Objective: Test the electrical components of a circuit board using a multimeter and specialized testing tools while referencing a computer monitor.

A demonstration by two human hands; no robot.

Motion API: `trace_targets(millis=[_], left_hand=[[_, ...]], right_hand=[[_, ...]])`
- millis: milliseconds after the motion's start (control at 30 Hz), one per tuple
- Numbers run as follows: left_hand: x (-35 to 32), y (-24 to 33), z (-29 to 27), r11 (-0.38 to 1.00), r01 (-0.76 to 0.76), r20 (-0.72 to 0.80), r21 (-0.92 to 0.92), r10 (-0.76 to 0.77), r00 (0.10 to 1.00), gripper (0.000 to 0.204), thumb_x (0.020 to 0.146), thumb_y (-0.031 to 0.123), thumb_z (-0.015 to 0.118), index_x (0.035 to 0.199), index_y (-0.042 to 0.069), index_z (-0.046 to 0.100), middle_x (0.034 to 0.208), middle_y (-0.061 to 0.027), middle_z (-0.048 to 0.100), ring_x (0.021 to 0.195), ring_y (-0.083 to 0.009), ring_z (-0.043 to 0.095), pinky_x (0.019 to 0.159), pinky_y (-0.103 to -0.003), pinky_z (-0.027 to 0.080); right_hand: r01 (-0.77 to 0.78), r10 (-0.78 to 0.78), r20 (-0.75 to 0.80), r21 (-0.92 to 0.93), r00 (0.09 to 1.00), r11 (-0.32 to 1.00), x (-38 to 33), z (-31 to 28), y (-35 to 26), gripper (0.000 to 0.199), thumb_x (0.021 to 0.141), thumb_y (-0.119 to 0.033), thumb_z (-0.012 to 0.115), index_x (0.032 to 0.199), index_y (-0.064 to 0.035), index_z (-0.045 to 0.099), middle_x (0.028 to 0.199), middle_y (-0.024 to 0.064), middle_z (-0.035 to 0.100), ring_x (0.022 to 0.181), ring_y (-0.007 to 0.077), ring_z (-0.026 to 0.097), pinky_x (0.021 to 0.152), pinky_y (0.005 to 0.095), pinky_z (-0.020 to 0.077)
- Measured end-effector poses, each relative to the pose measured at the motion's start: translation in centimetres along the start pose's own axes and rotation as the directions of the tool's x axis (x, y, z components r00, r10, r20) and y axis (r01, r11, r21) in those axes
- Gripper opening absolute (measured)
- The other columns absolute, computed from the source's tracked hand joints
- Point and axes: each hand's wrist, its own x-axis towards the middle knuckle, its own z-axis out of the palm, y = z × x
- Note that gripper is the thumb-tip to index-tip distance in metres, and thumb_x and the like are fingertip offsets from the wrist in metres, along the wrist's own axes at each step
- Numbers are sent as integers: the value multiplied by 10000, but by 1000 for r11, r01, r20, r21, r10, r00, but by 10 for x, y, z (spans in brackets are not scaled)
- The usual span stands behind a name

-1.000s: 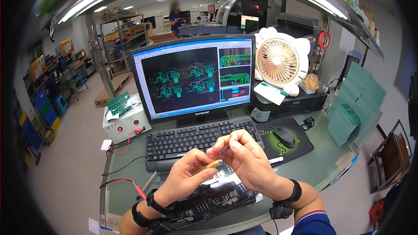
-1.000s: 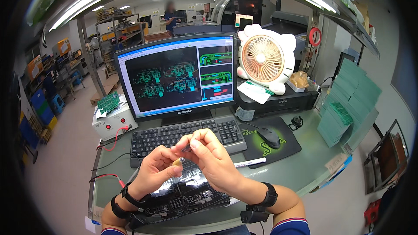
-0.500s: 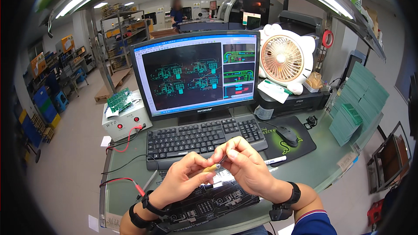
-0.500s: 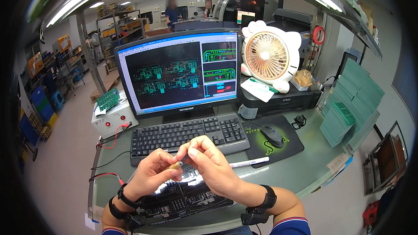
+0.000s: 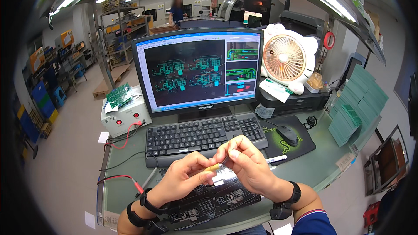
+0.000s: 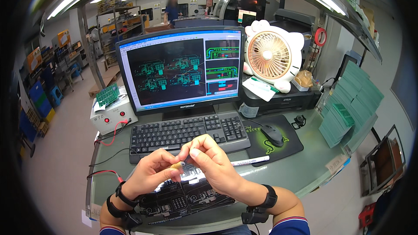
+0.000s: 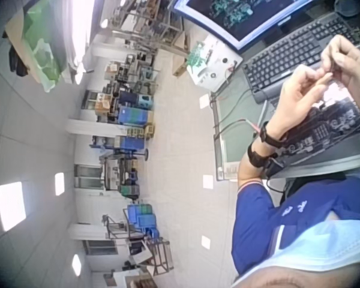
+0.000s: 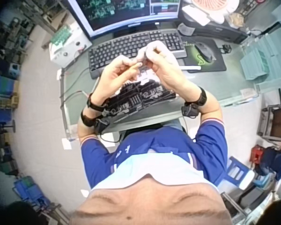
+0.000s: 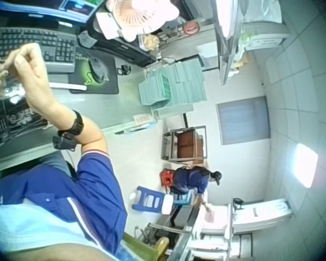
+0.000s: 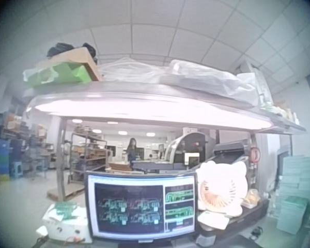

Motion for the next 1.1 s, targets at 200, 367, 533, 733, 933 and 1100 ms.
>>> trace_targets(millis=[200,367,533,733,933,1100], left_hand=[[-1,8,0,998,52,6,-41,-52,999,160,944,86,583,1062,-8,530,941,-66,644,803,-96,639,649,-223,509],[-1,17,2,986,158,3,-52,-158,987,163,945,113,588,1056,5,536,921,-54,650,739,-71,623,560,-189,458],[-3,21,4,983,185,-24,-17,-185,982,165,944,115,594,1057,10,536,874,-33,631,694,-56,598,542,-187,436],[-3,10,7,997,23,-56,-75,-27,998,171,957,140,585,1062,12,543,867,-8,582,735,-38,541,625,-194,424],[-3,13,0,987,91,-37,-133,-97,995,218,1005,158,446,1116,5,554,899,-27,566,832,-63,533,759,-213,436],[-4,12,7,997,-25,-59,75,29,998,235,997,171,487,1114,-17,565,952,-42,564,883,-92,558,797,-239,457]], right_hand=[[108,-105,23,-182,994,977,0,-1,1,81,993,-115,464,1034,-61,419,1065,105,535,1007,137,525,934,329,421],[246,-239,61,-324,969,913,-4,3,2,82,990,-89,454,1040,-47,404,1068,110,531,998,138,530,917,325,436],[251,-249,46,-278,968,927,-2,3,6,74,994,-89,440,1037,-43,401,1070,113,526,980,139,538,909,320,445],[147,-161,-69,-177,985,973,-1,8,4,78,985,-120,459,1002,-69,403,1012,120,524,960,222,573,894,404,483],[168,-179,-46,-177,983,970,-3,8,1,71,984,-127,459,1006,-79,411,1037,113,519,1006,226,564,915,417,471],[127,-127,-33,-22,991,992,-1,11,-1,80,1005,-150,444,1040,-83,418,1090,101,525,1017,174,546,920,376,458]])
